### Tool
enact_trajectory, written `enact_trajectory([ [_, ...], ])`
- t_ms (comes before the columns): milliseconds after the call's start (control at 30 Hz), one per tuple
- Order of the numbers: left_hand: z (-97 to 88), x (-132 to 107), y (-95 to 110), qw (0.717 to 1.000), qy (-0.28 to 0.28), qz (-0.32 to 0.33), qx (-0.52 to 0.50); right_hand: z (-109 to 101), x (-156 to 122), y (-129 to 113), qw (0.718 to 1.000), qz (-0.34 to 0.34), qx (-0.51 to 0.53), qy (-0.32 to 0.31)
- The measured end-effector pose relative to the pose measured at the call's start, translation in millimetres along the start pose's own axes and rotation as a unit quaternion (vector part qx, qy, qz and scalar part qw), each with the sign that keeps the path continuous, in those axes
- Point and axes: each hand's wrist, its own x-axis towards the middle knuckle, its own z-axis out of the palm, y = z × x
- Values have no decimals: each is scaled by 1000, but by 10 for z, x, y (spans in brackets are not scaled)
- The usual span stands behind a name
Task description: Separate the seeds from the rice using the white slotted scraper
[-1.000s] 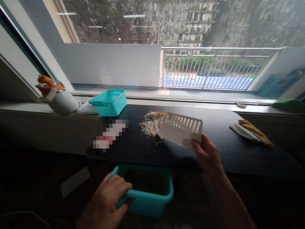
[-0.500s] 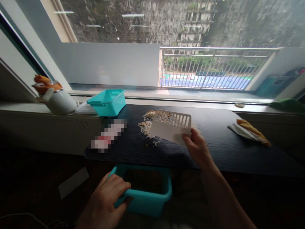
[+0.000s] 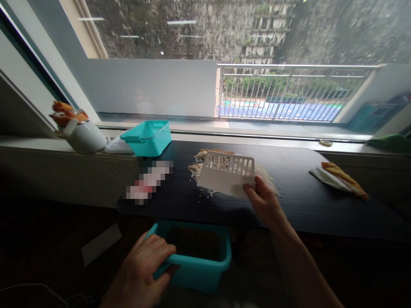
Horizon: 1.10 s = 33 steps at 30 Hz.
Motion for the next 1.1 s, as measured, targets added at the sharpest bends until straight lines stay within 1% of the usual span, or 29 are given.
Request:
enact_trajectory([
  [167, -15, 26, 0, 1000, 14, 9, 0, 13, -203, 25, 998, 7, -9, -54],
  [200, -12, 31, -2, 1000, 17, 9, 0, 3, -244, 40, 999, 8, -4, -52],
  [333, 5, 23, -10, 1000, 18, 5, -2, -59, -387, 84, 1000, 11, -17, -6],
  [433, 17, 9, -18, 1000, 5, -3, -5, -75, -491, 72, 999, 20, -18, -32],
  [533, 29, 9, -20, 1000, 0, -3, -5, -10, -540, 41, 999, 16, -17, -41],
  [667, 29, 39, -10, 1000, -4, 10, -1, 105, -460, 47, 999, 5, -39, 3],
  [733, 24, 59, -4, 1000, -6, 19, 2, 88, -406, 73, 998, 7, -51, 32],
  [800, 24, 76, 4, 1000, -7, 26, 4, 1, -371, 101, 995, 10, -71, 65],
  [967, 52, 91, 22, 999, -6, 29, 10, -329, -303, 131, 982, 17, -111, 151],
  [1033, 62, 94, 26, 999, -7, 30, 13, -392, -253, 115, 981, 17, -104, 161],
  [1100, 67, 100, 28, 999, -9, 31, 13, -393, -200, 87, 985, 14, -87, 149],
])
